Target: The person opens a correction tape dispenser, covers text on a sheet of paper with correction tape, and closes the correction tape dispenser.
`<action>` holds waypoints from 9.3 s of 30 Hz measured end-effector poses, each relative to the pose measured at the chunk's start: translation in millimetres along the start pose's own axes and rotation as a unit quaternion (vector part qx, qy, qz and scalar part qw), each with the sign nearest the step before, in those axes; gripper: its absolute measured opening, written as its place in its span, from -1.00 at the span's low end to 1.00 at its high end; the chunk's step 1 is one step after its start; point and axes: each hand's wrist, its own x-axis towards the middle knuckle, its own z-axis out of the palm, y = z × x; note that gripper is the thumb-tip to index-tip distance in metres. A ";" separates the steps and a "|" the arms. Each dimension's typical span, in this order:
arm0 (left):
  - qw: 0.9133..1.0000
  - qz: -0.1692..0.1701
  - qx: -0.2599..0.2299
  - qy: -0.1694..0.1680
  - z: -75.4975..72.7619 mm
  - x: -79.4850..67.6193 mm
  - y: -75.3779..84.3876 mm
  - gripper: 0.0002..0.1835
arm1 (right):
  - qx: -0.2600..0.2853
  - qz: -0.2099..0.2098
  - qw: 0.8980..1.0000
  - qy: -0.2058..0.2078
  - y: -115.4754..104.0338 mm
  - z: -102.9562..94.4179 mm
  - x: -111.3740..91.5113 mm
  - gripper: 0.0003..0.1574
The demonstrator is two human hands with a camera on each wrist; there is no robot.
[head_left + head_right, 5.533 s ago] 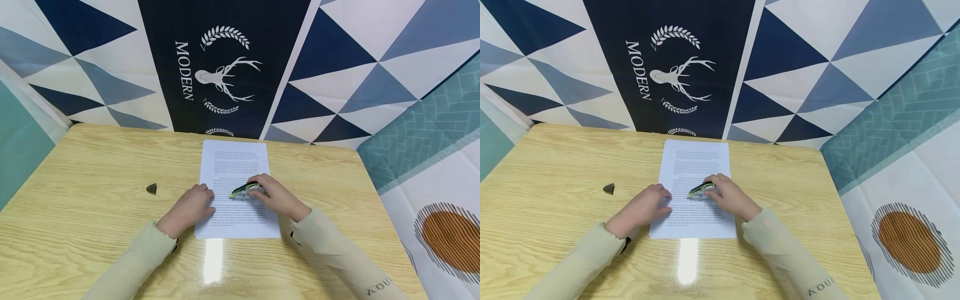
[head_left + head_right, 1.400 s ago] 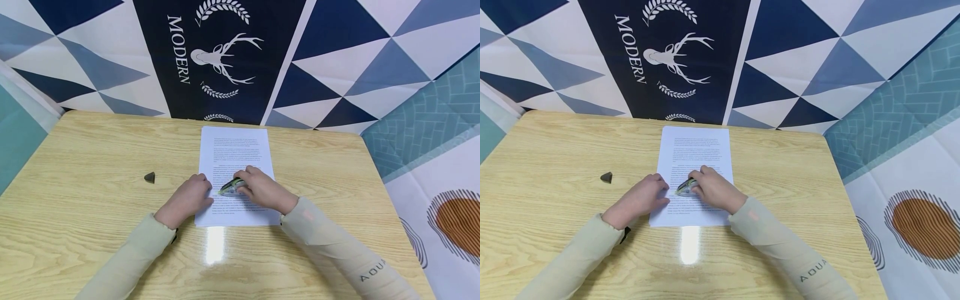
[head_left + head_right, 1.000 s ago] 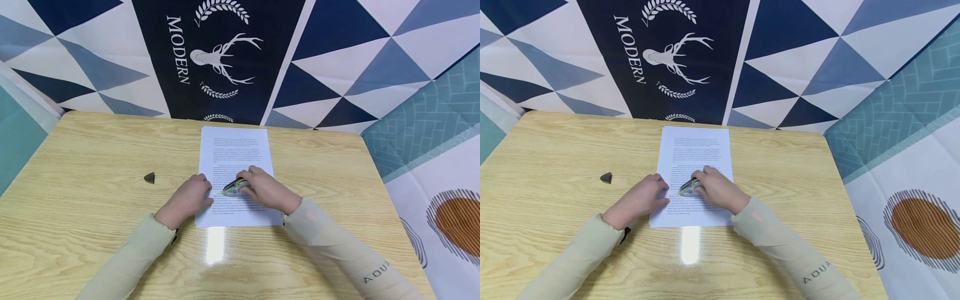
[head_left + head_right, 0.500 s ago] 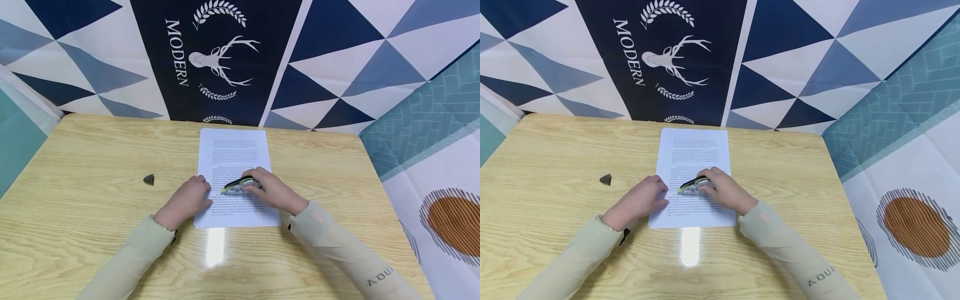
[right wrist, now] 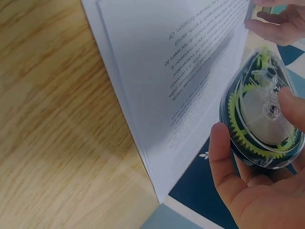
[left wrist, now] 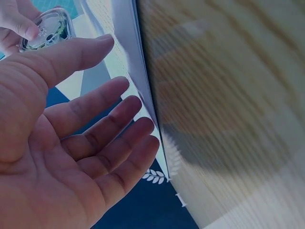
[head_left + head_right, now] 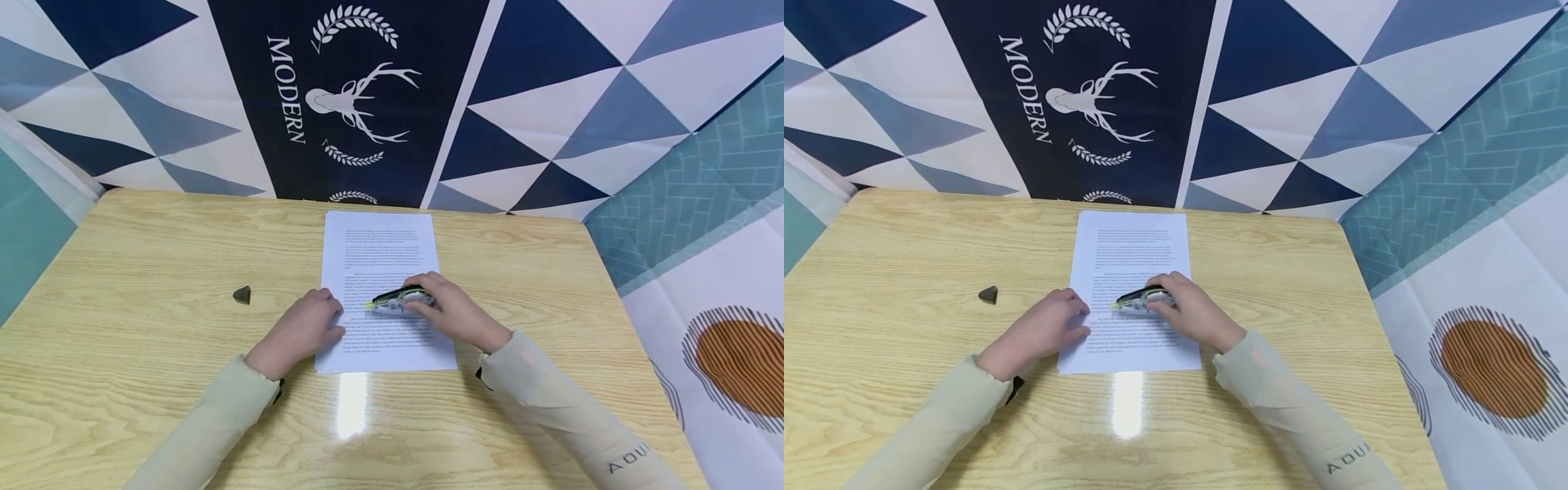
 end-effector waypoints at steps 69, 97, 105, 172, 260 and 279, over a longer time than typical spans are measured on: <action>0.993 -0.109 -0.029 0.046 -42.4 -50.4 -118.4 -0.62 | 0.052 0.015 0.998 0.032 -1.6 -2.9 -15.1 -0.60; 0.995 -0.073 -0.028 0.066 -41.0 -45.2 -111.2 -0.79 | 0.061 0.028 0.997 0.026 1.2 0.9 -16.7 -0.59; 0.993 -0.040 -0.045 0.099 -41.0 -44.1 -104.5 -0.82 | 0.063 0.031 0.997 0.024 0.2 1.2 -17.4 -0.58; 0.981 0.089 -0.041 0.167 -15.8 -7.8 -1.7 -0.75 | 0.158 0.042 0.986 0.023 -24.9 18.2 1.4 -0.54; 0.979 0.139 0.011 0.148 -16.1 -11.6 2.4 -0.73 | 0.167 0.054 0.984 -0.038 -22.0 13.7 1.3 -0.64; 0.983 0.130 0.009 0.132 -17.1 -13.2 4.5 -0.73 | 0.152 0.068 0.985 -0.052 -21.0 10.7 -1.3 -0.63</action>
